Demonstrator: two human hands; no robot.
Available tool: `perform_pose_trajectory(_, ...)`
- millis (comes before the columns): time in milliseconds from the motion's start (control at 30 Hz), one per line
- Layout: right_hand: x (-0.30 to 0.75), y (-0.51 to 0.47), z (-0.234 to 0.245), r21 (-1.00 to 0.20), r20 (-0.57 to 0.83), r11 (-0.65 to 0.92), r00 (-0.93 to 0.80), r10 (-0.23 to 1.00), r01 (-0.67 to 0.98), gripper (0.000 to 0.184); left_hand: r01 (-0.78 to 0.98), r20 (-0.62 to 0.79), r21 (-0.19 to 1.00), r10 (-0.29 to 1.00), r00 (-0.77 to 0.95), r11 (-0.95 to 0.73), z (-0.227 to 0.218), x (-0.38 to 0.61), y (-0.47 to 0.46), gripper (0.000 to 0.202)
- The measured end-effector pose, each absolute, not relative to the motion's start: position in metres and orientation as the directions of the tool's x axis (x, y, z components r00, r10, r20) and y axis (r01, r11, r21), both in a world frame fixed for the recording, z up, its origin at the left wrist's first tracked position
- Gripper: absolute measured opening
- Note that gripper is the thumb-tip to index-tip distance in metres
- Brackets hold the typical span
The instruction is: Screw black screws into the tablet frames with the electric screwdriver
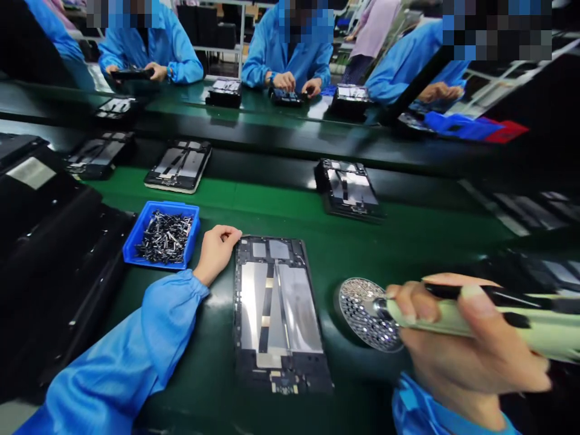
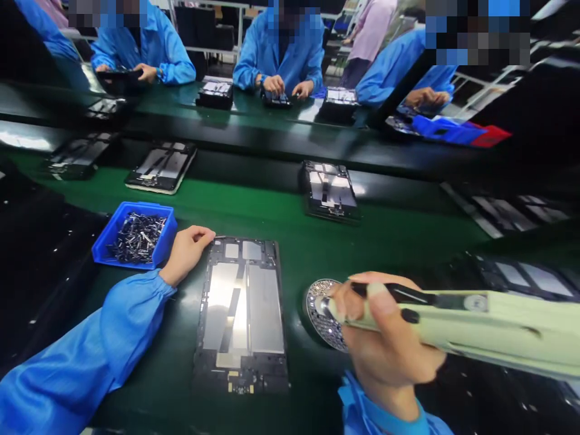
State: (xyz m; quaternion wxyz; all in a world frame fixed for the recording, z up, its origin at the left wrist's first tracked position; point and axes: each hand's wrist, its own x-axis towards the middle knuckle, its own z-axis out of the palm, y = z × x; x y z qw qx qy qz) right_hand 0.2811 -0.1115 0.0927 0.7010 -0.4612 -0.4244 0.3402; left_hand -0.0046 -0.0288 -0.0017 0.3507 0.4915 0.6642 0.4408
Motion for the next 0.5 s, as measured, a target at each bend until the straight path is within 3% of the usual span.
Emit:
perform_pose_trajectory(167,0.234,-0.1,0.1,-0.892,0.333,0.395,0.272,0.903,-0.219,0.019,0.386,-0.028,0.914,0.968,-0.25,0.126,-0.003,-0.004,-0.024,0.01)
perform_pose_trajectory(500,0.114,-0.016,0.085,-0.904,0.218,0.261,0.158,0.963,-0.338,0.032,0.378,-0.047,0.921,0.99,-0.135,0.096,-0.004,-0.006,-0.024,0.018)
